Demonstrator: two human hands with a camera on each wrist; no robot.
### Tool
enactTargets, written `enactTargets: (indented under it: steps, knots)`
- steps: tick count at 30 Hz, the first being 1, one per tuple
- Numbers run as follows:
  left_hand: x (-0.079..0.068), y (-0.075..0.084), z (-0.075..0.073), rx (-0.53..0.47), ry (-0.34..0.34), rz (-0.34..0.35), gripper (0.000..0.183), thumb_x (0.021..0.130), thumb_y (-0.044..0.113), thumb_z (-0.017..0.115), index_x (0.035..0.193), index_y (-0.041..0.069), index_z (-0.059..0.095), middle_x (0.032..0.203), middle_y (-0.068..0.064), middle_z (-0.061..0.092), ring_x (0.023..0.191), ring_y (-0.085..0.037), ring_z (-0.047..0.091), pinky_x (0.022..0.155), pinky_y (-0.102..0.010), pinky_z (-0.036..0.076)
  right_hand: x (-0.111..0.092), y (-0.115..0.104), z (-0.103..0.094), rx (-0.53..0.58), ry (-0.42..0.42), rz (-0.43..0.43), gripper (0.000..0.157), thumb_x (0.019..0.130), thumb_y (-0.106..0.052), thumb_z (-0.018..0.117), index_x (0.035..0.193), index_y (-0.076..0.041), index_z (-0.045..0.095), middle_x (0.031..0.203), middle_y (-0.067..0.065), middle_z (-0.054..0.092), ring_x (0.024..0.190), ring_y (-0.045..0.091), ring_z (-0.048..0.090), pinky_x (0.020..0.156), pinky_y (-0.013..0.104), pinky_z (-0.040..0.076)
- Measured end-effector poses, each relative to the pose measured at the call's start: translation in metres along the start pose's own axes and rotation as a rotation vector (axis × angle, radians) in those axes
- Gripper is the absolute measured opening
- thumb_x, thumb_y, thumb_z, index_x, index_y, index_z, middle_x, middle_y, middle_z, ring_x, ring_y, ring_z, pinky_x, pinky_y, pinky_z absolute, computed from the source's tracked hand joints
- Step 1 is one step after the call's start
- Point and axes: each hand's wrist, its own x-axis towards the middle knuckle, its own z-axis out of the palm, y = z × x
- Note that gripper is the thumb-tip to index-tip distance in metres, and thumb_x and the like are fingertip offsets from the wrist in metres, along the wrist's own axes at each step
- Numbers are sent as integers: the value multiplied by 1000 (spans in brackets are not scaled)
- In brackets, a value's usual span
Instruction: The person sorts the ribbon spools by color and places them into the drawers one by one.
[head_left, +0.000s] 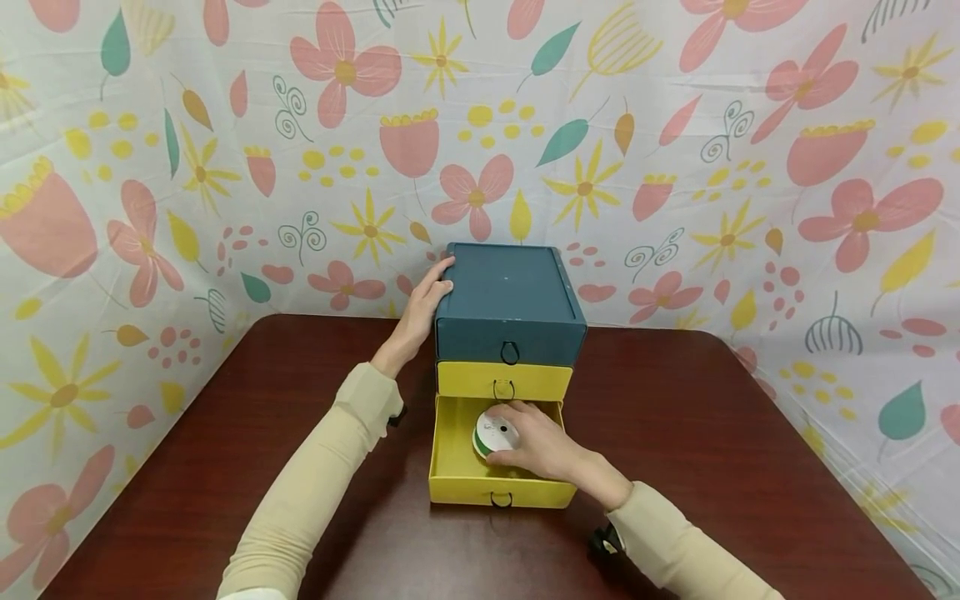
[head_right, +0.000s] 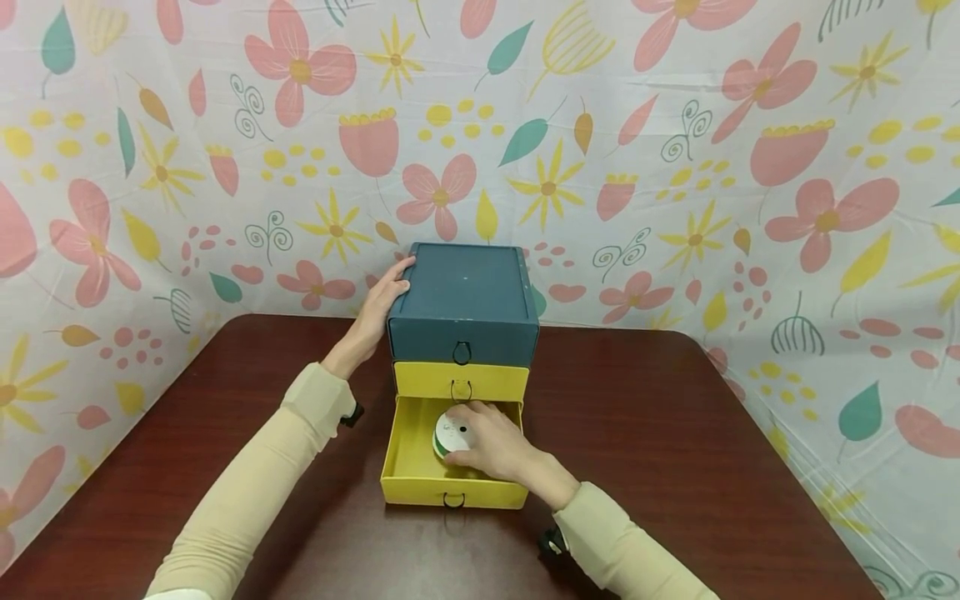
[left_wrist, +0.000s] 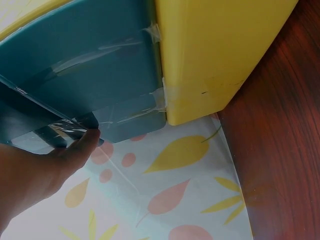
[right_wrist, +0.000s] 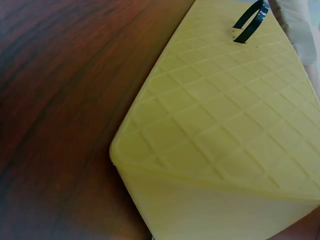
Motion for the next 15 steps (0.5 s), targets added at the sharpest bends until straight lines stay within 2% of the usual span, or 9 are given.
enactTargets:
  steps: [5, 8, 10, 13, 15]
  knots:
    - [-1, -2, 1, 10, 13, 17, 55, 101, 38, 36, 154, 28, 26, 163, 3, 14, 150, -22, 15, 119, -52, 17, -1, 0, -4, 62, -28, -1, 46, 93, -32, 62, 130, -4, 57, 123, 12, 62, 105, 24, 60, 84, 41, 50]
    - [-2, -2, 1, 9, 13, 22, 55, 101, 38, 36, 154, 26, 26, 163, 2, 14, 150, -23, 15, 119, -52, 17, -9, -4, -11, 106, -41, -13, 40, 100, -27, 52, 128, 1, 59, 125, 14, 63, 111, 26, 62, 90, 43, 51]
    - [-2, -2, 1, 11, 14, 23, 56, 101, 38, 37, 154, 25, 26, 163, 2, 14, 150, -23, 15, 119, -52, 17, -18, -9, -17, 101, -31, -30, 40, 100, -27, 51, 127, 0, 59, 127, 14, 62, 115, 26, 60, 93, 44, 50]
    - [-2, -1, 1, 14, 16, 23, 55, 101, 39, 37, 154, 26, 26, 163, 2, 14, 150, -23, 16, 119, -52, 17, -35, -19, -26, 98, 48, -79, 36, 98, -28, 55, 126, -7, 62, 127, 8, 64, 117, 22, 60, 94, 42, 51]
    - [-2, -1, 1, 12, 15, 28, 55, 102, 38, 36, 154, 26, 26, 163, 2, 14, 150, -23, 15, 119, -52, 17, -46, -26, -29, 141, 120, -144, 31, 97, -26, 58, 122, -11, 64, 121, 4, 67, 110, 15, 62, 90, 36, 53]
